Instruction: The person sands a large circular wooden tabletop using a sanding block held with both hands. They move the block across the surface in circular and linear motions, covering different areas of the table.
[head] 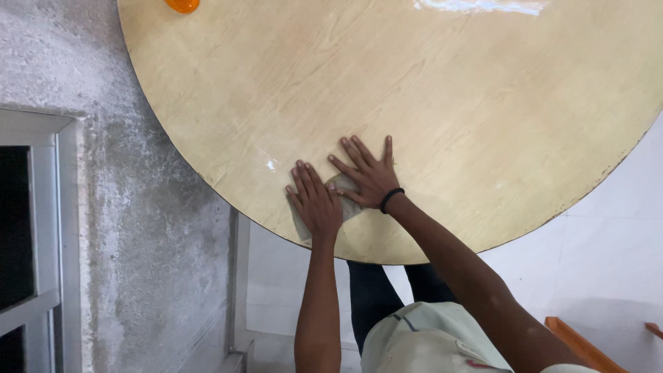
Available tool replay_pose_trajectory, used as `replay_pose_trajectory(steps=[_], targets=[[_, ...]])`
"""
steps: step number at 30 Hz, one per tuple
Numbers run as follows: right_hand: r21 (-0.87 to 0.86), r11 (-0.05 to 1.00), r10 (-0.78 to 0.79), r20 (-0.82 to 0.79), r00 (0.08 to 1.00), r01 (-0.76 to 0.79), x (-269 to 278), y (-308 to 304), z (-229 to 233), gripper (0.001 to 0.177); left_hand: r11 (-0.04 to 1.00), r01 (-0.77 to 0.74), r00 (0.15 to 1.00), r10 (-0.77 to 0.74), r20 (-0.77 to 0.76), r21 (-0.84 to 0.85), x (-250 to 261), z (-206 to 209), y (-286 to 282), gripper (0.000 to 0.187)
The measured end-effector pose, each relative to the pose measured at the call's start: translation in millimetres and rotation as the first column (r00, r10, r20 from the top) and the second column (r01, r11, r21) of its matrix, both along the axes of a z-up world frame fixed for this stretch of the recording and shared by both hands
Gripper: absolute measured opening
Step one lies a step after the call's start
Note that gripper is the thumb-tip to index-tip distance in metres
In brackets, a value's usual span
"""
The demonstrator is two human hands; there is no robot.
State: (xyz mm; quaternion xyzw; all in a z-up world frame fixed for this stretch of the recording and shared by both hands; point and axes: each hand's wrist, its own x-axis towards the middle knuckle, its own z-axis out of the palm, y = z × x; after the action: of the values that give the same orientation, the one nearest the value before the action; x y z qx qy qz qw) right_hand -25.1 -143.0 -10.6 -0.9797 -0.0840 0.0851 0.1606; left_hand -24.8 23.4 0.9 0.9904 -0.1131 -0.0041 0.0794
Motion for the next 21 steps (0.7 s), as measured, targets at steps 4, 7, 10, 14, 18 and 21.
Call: replay_pose_trajectory(steps=[4,7,10,14,18,21], targets=[[-0.059,0.998,0.001,0.183,0.983,0.01,3,0,-8,0.069,0.998,-0.001,1.0,0.001,0.011,0.061,12,2,2,0.072],[-0.04,0.999,0.006,0.176,0.984,0.001,9,2,-12,0.071,0.999,0.029,0.999,-0.03,0.012,0.04,41,6,2,0.073],[-0.072,0.997,0.003,0.172,0.985,0.009,50,-3,-13,0.072,0.999,0.033,0.999,-0.033,0.017,0.029,83,6,-2,0.073],[0.022,0.995,-0.096,0.174,0.98,0.094,124,1,-1,0.071,0.999,-0.015,0.997,0.012,0.074,0.047,143,12,-7,0.07],[0.088,0.98,-0.19,0.186,0.964,0.176,195,12,8,0.071,0.994,0.013,0.996,-0.022,0.083,0.111,212,18,-4,0.069],[0.101,0.963,-0.265,0.185,0.946,0.25,245,25,12,0.071,0.991,0.03,0.996,-0.042,0.083,0.132,259,14,-5,0.068]])
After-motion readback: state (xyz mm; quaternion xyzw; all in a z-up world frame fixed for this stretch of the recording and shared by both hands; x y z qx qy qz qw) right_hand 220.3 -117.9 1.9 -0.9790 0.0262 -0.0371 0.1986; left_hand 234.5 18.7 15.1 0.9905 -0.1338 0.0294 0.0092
